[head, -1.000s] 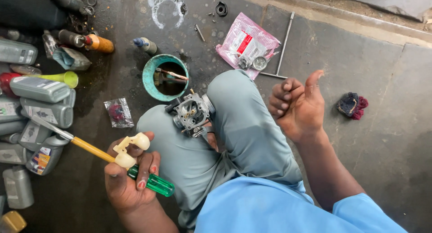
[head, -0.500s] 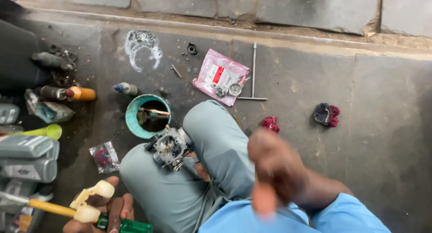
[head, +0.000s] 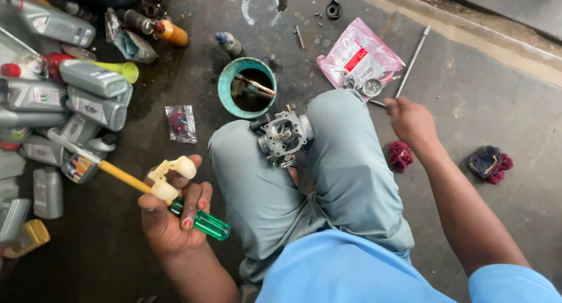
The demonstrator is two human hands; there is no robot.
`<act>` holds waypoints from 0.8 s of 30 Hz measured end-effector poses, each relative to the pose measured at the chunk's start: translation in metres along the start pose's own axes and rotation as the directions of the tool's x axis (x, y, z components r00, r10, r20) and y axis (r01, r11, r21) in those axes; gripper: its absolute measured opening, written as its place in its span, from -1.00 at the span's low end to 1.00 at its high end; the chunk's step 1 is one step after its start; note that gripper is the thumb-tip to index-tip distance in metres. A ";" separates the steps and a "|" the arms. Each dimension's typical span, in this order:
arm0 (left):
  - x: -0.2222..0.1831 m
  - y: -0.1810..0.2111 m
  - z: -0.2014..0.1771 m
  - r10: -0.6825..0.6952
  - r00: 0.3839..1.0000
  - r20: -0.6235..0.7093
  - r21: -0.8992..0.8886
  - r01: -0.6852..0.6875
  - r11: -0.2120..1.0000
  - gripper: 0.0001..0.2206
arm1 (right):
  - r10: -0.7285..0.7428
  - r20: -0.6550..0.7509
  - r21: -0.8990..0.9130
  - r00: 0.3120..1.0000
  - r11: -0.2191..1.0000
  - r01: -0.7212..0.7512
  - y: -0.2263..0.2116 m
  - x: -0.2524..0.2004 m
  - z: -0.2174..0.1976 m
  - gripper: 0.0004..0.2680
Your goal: Repairing and cleaning a motorcycle carburetor using tools and cleaning fluid.
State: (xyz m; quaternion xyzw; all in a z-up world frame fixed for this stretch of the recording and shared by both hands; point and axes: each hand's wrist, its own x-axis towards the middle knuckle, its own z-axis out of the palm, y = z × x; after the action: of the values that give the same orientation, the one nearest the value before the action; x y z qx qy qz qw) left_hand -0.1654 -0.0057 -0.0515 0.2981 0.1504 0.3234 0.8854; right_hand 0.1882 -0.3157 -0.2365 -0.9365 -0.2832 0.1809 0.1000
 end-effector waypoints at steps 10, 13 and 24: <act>0.016 -0.025 0.042 -0.081 0.996 0.030 0.144 0.076 0.987 -0.55 | 0.152 0.184 0.897 0.971 -0.430 -0.103 -0.034 -0.053 -0.092 -0.83; 0.020 -0.033 0.048 -0.113 0.993 0.042 0.175 0.104 0.979 -0.53 | 0.099 0.024 0.931 0.995 -0.364 0.013 -0.053 -0.066 -0.098 -0.89; 0.020 -0.055 0.045 -0.215 0.968 0.131 0.125 0.199 0.972 -0.56 | -0.141 0.120 0.887 0.983 -0.429 -0.170 -0.135 -0.090 -0.113 -0.84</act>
State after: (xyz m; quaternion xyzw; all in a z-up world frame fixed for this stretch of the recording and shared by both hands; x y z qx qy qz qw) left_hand -0.1029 -0.0459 -0.0521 0.3519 0.1344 0.1978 0.9050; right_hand 0.0962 -0.2657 -0.0685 -0.3957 0.0076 0.4222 0.8155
